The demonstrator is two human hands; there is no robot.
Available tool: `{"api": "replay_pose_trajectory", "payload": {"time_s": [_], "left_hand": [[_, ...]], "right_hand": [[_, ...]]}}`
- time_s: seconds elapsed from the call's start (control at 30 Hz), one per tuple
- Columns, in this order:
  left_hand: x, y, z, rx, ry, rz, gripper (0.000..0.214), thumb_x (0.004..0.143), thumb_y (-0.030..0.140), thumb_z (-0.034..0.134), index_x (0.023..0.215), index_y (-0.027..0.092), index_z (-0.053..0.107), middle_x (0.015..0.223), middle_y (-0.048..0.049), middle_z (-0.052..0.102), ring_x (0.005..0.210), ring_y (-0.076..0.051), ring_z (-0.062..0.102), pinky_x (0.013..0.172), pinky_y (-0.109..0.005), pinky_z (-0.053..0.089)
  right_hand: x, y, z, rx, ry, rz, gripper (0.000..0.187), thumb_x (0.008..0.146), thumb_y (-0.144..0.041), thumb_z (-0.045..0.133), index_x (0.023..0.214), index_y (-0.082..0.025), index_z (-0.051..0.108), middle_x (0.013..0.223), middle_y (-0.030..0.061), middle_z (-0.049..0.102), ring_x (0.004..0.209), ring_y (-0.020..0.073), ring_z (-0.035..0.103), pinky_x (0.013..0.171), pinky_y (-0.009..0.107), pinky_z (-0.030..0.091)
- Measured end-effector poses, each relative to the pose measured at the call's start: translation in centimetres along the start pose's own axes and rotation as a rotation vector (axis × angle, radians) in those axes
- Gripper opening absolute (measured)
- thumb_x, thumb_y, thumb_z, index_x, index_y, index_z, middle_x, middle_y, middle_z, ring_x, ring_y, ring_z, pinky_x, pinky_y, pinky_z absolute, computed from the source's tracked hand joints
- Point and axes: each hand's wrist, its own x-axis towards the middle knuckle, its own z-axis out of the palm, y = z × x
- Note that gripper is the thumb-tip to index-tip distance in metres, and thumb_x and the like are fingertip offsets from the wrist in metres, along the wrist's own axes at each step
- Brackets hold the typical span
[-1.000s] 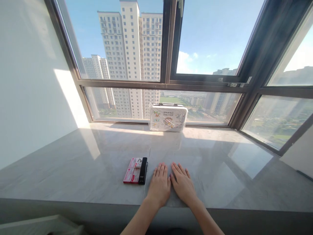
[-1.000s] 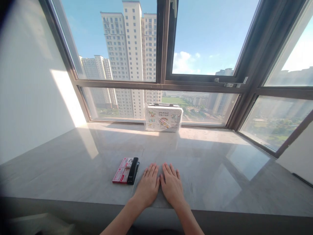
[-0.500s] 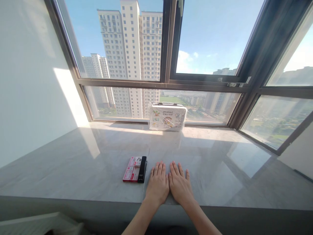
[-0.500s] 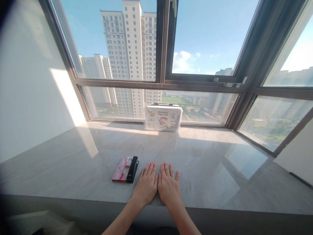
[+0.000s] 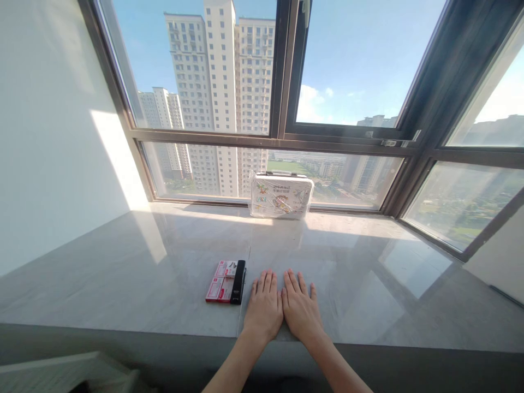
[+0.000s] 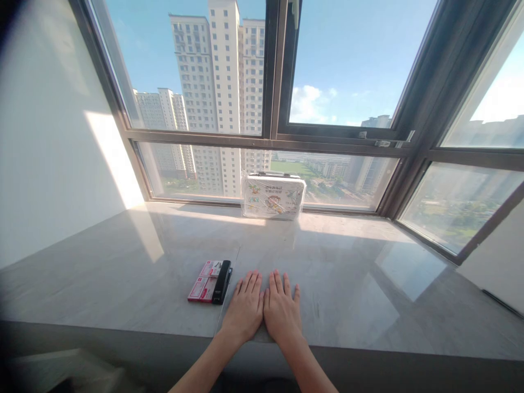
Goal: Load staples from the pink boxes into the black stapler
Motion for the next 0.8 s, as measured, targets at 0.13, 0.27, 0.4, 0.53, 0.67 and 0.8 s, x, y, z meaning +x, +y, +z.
{"api": "replay_pose_trajectory", "payload": {"time_s": [0.13, 0.27, 0.4, 0.53, 0.67, 0.8], "left_hand": [[-0.09, 0.09, -0.10, 0.056, 0.005, 0.005, 0.053, 0.103, 0.032, 0.033, 0.154, 0.018, 0.035, 0.161, -0.0104, 0.033, 0.150, -0.027, 0.026, 0.119, -0.050, 0.029], [-0.12, 0.17, -0.34, 0.043, 0.006, -0.001, 0.053, 0.104, 0.033, 0.031, 0.154, 0.018, 0.036, 0.161, -0.0103, 0.033, 0.150, -0.027, 0.026, 0.119, -0.050, 0.029], [-0.12, 0.21, -0.45, 0.040, -0.002, -0.001, 0.053, 0.104, 0.033, 0.031, 0.154, 0.018, 0.036, 0.162, -0.0100, 0.033, 0.150, -0.026, 0.025, 0.120, -0.049, 0.028], [-0.12, 0.21, -0.42, 0.034, 0.005, -0.003, 0.052, 0.104, 0.033, 0.031, 0.154, 0.018, 0.036, 0.162, -0.0099, 0.032, 0.150, -0.026, 0.025, 0.120, -0.050, 0.027], [-0.11, 0.26, -0.46, 0.025, 0.004, -0.005, 0.052, 0.104, 0.033, 0.030, 0.154, 0.017, 0.036, 0.161, -0.0104, 0.033, 0.150, -0.027, 0.025, 0.120, -0.050, 0.028], [-0.08, 0.34, -0.63, 0.012, 0.004, -0.005, 0.052, 0.105, 0.034, 0.029, 0.153, 0.018, 0.037, 0.161, -0.0101, 0.033, 0.150, -0.026, 0.025, 0.120, -0.050, 0.027]], "right_hand": [[-0.03, -0.04, 0.00, -0.017, 0.007, 0.000, 0.058, 0.101, -0.031, 0.021, 0.160, -0.025, 0.022, 0.166, 0.0033, 0.019, 0.154, 0.0274, 0.007, 0.120, 0.057, 0.008], [-0.04, -0.01, -0.07, -0.016, 0.009, -0.007, 0.058, 0.102, -0.031, 0.021, 0.159, -0.026, 0.023, 0.166, 0.0037, 0.019, 0.154, 0.0273, 0.008, 0.120, 0.057, 0.009], [-0.10, 0.02, -0.14, -0.018, 0.010, -0.014, 0.058, 0.101, -0.030, 0.022, 0.159, -0.025, 0.025, 0.166, 0.0041, 0.019, 0.154, 0.0277, 0.009, 0.120, 0.057, 0.010], [-0.14, 0.00, -0.19, -0.002, 0.008, -0.012, 0.058, 0.101, -0.030, 0.023, 0.159, -0.024, 0.026, 0.166, 0.0043, 0.020, 0.154, 0.0276, 0.009, 0.120, 0.056, 0.010], [-0.05, -0.01, -0.20, 0.028, 0.012, -0.006, 0.058, 0.101, -0.031, 0.024, 0.159, -0.024, 0.025, 0.166, 0.0047, 0.020, 0.154, 0.0278, 0.009, 0.120, 0.056, 0.009], [0.01, 0.04, -0.13, 0.038, 0.019, -0.014, 0.058, 0.101, -0.031, 0.024, 0.158, -0.023, 0.026, 0.165, 0.0059, 0.021, 0.154, 0.0283, 0.009, 0.120, 0.058, 0.010]]}}
